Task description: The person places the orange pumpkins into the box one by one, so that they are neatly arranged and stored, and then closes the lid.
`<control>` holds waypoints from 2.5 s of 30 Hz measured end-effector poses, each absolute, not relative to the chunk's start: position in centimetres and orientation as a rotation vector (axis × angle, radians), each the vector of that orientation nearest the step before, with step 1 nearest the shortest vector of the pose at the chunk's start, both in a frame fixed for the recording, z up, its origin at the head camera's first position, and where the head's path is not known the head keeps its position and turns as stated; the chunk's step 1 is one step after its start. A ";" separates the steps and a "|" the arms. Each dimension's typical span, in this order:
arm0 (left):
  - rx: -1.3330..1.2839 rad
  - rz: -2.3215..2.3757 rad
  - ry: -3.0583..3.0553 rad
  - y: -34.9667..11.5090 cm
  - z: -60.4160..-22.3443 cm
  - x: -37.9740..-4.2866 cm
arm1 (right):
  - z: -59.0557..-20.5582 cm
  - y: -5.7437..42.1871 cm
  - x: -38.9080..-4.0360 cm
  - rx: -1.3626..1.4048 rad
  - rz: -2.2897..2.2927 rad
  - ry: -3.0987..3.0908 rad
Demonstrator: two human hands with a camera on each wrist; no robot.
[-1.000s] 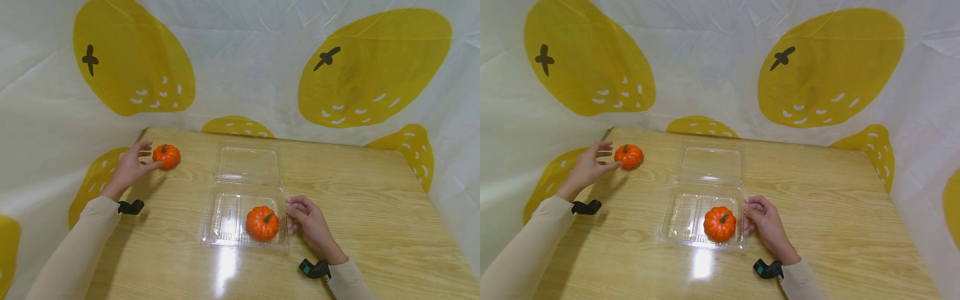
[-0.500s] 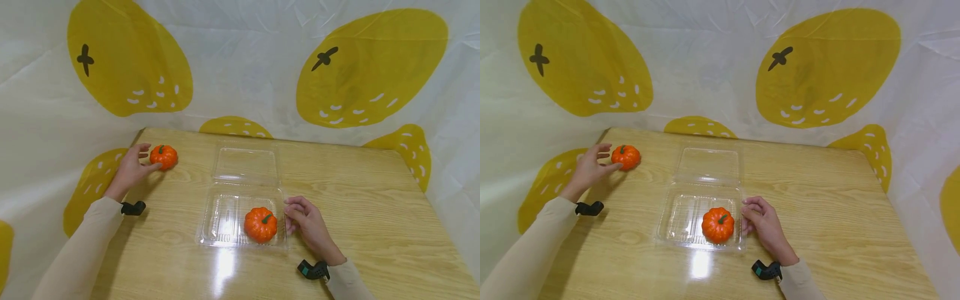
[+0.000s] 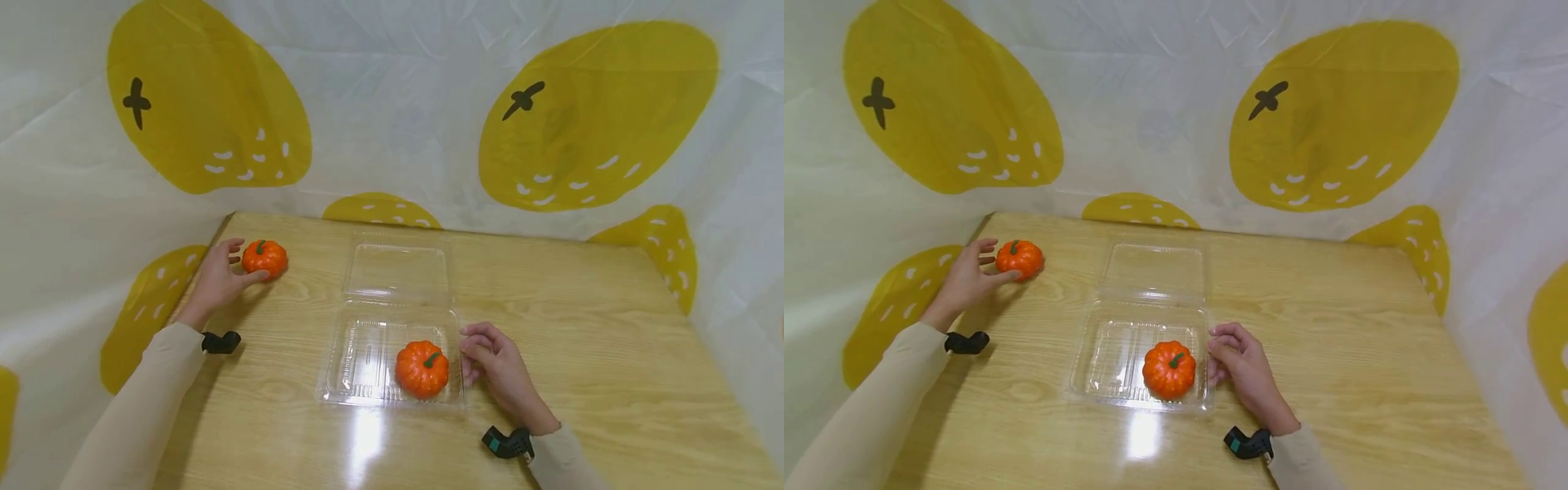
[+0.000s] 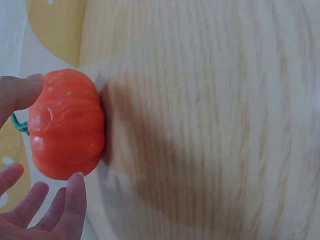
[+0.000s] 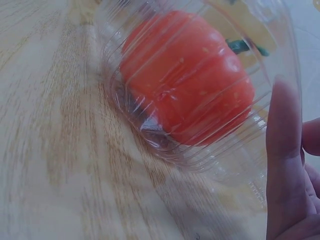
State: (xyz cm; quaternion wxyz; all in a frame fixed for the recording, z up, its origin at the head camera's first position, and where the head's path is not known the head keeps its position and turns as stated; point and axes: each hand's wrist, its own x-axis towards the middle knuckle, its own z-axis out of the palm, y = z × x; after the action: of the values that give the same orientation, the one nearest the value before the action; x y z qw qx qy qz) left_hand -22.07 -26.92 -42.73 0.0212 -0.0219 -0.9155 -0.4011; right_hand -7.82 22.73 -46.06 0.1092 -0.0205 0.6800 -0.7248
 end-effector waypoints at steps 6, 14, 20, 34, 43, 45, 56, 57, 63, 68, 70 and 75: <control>-0.057 -1.279 -2.844 -26.7 -43.0 -22.2 | -46.0 22.5 -7.9 -0.025 -2.125 2.028; -0.024 -1.270 -2.852 -26.5 -43.7 -22.1 | -45.9 22.6 -7.8 -0.042 -2.116 2.035; -0.009 -1.269 -2.837 -26.5 -44.0 -22.2 | -46.0 22.7 -7.9 -0.034 -2.104 2.047; 0.032 -1.231 -2.853 -26.6 -44.4 -22.3 | -46.3 22.6 -7.7 -0.069 -2.148 2.006; 0.038 -1.269 -2.833 -26.7 -44.1 -22.0 | -46.5 22.5 -7.7 -0.082 -2.181 1.983; 0.034 -1.290 -2.830 -26.6 -43.8 -21.8 | -46.5 22.5 -7.8 -0.083 -2.175 1.988; -0.027 -1.313 -2.788 -25.8 -42.4 -20.8 | -46.5 22.7 -7.7 -0.082 -2.162 2.006; -0.034 -1.316 -2.785 -25.8 -42.3 -20.7 | -46.5 22.7 -7.7 -0.077 -2.154 2.013; -0.060 -1.309 -2.774 -25.4 -41.7 -20.4 | -46.5 22.7 -7.7 -0.059 -2.143 2.024; -0.072 -1.293 -2.776 -25.0 -41.3 -20.0 | -46.4 22.7 -7.7 -0.053 -2.142 2.023; -0.076 -1.290 -2.781 -24.8 -41.2 -19.9 | -46.3 22.7 -7.7 -0.054 -2.141 2.021; -0.108 -1.296 -2.793 -24.2 -41.0 -19.7 | -46.2 22.7 -7.7 -0.053 -2.135 2.019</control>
State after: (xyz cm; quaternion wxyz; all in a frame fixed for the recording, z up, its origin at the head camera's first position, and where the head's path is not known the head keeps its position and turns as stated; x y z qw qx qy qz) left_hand -19.72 -24.24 -41.02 0.0303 -0.0352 -0.9062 -0.4203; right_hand -7.70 22.69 -46.24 0.1013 -0.0180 0.6833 -0.7228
